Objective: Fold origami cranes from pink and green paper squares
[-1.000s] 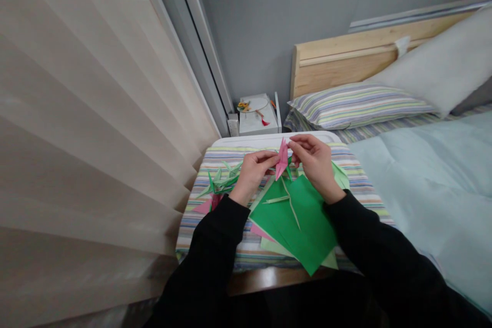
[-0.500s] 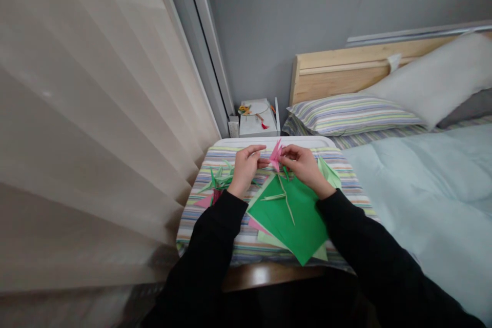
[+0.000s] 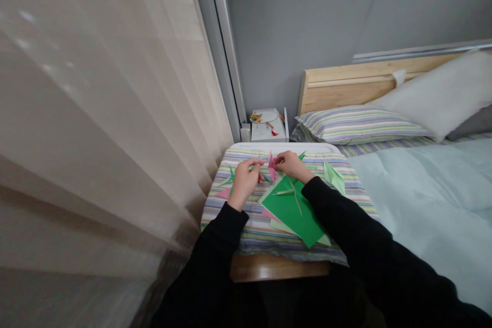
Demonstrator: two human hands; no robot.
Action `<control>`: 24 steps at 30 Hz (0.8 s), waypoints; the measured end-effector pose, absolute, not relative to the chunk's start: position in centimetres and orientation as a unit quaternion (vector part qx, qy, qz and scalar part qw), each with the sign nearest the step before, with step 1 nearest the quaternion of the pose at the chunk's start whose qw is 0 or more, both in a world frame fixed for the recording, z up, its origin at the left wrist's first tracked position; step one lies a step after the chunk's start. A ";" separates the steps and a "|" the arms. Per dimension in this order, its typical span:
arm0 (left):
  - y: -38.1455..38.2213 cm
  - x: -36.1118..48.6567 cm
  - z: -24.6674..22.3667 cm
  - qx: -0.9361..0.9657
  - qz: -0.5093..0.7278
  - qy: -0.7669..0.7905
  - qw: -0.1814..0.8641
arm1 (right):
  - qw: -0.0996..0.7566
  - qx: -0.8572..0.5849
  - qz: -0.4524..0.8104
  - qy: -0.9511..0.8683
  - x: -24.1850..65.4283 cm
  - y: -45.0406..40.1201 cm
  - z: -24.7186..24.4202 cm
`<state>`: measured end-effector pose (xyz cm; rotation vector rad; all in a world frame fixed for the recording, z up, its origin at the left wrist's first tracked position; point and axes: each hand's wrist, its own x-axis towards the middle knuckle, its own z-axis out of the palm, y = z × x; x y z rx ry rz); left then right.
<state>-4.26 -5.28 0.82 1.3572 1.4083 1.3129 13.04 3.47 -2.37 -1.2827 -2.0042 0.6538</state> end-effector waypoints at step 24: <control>-8.6 -0.1 -4.3 0.741 0.445 0.473 0.170 | 0.394 -0.439 0.151 -0.793 16.1 -4.5 -4.1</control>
